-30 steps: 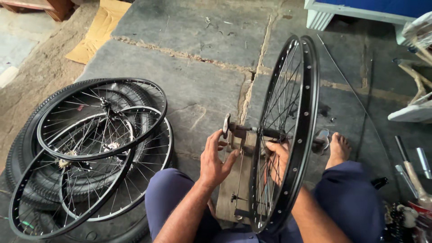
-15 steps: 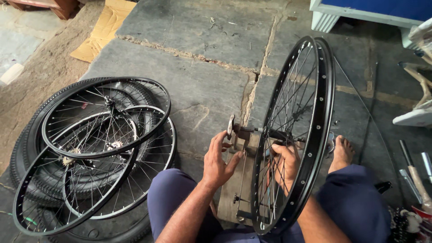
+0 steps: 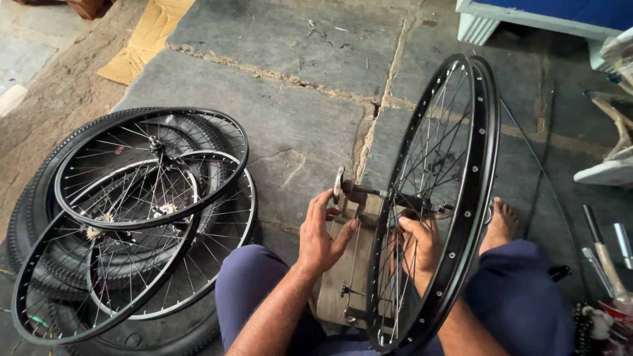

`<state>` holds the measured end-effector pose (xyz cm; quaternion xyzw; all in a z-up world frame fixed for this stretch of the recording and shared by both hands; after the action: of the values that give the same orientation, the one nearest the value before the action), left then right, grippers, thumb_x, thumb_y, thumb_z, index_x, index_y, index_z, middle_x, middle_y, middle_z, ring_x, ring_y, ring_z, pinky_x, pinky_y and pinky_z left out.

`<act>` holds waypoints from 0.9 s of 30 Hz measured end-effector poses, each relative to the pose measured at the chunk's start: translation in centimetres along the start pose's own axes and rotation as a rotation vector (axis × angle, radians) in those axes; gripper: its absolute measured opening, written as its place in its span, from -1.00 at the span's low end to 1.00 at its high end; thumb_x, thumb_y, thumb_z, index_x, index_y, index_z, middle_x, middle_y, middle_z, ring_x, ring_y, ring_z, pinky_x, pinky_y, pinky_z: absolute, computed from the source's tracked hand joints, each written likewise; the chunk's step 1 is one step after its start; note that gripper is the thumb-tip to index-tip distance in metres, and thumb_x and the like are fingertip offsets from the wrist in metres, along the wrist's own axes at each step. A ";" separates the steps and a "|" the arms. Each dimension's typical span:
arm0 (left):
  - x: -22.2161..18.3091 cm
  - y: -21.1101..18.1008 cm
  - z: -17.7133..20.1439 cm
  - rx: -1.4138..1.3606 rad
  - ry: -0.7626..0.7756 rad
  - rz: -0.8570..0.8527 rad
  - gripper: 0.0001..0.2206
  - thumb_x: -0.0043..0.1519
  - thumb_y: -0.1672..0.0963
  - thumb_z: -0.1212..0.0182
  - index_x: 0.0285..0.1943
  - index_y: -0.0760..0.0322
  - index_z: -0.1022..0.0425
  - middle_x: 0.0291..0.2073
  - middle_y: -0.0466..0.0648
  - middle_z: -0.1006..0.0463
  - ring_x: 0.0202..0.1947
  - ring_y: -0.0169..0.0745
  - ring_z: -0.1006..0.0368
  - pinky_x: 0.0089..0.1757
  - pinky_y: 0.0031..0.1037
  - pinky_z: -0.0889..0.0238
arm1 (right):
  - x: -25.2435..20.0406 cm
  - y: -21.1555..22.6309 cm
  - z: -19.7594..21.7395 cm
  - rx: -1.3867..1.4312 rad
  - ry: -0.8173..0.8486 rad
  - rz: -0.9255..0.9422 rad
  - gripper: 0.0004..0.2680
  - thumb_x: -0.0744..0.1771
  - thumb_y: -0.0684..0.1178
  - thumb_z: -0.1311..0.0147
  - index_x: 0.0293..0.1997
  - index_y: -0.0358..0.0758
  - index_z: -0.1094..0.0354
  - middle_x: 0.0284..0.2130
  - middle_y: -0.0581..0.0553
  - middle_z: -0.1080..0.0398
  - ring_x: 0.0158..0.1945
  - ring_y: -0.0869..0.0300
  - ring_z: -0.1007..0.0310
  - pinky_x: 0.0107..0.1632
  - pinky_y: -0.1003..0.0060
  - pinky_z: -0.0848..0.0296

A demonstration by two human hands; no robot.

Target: The person sits on the floor and uses their hands to adjust spokes and the rim of a bicycle wheel mounted on a truing stand, spinning the wheel and tightening components.

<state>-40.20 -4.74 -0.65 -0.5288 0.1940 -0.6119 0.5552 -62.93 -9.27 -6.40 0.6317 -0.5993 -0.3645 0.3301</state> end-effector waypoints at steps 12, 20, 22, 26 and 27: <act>1.2 -3.7 1.1 0.228 -0.139 -0.179 -0.35 0.13 0.07 -0.46 0.36 0.42 -0.27 0.23 0.21 -0.40 0.18 0.29 -0.41 0.14 -0.12 -0.29 | 1.5 -2.6 2.7 0.030 0.019 -0.218 -0.92 0.29 -0.12 -0.11 -0.26 -0.28 -0.44 -0.43 -0.07 -0.45 -0.39 0.20 -0.41 -0.32 0.30 -0.33; 11.1 -6.4 -5.2 -0.107 0.397 -0.111 -0.33 0.21 -0.08 -0.30 0.41 0.35 -0.25 0.25 0.27 -0.42 0.23 0.25 -0.40 0.13 -0.14 -0.26 | 3.8 -6.0 5.4 -0.025 -0.054 -0.063 -0.83 0.24 -0.21 -0.24 -0.13 -0.16 -0.43 -0.30 0.05 -0.43 -0.21 0.29 -0.42 -0.19 0.35 -0.38; 11.9 -6.0 -7.2 0.047 0.574 -0.068 -0.34 0.21 -0.13 -0.21 0.43 0.21 -0.26 0.23 0.22 -0.45 0.20 0.24 -0.41 0.12 -0.13 -0.25 | 4.0 -6.0 5.7 -0.035 -0.067 -0.040 -0.80 0.24 -0.23 -0.27 -0.11 -0.14 -0.43 -0.28 0.07 -0.43 -0.19 0.30 -0.42 -0.19 0.35 -0.38; 11.6 -3.9 -9.5 0.370 0.850 0.066 -0.47 0.26 -0.22 0.01 0.28 -0.04 -0.48 0.15 0.01 -0.62 0.16 0.11 -0.51 0.10 -0.15 -0.32 | 3.1 -5.1 5.0 -0.167 0.073 -0.044 -0.84 0.31 -0.11 -0.31 -0.10 -0.23 -0.43 -0.27 0.08 -0.35 -0.19 0.29 -0.32 -0.18 0.32 -0.32; 11.5 -3.6 -9.5 0.372 0.863 0.065 -0.47 0.26 -0.22 0.01 0.28 -0.04 -0.48 0.15 0.01 -0.62 0.16 0.11 -0.51 0.10 -0.15 -0.32 | 2.5 -4.9 4.6 -0.200 0.104 -0.050 -0.84 0.33 -0.08 -0.32 -0.10 -0.26 -0.43 -0.27 0.08 -0.33 -0.19 0.28 -0.30 -0.18 0.31 -0.30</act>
<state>-48.03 -17.12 3.79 -0.1114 0.3107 -0.7824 0.5281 -64.31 -11.37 -13.16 0.6283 -0.5260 -0.3974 0.4130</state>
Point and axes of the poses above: each hand's wrist, its own x-axis towards the middle knuckle, its own z-axis out of the back of the hand, y = z × x, the point moved 6 cm from there along x, towards the middle knuckle
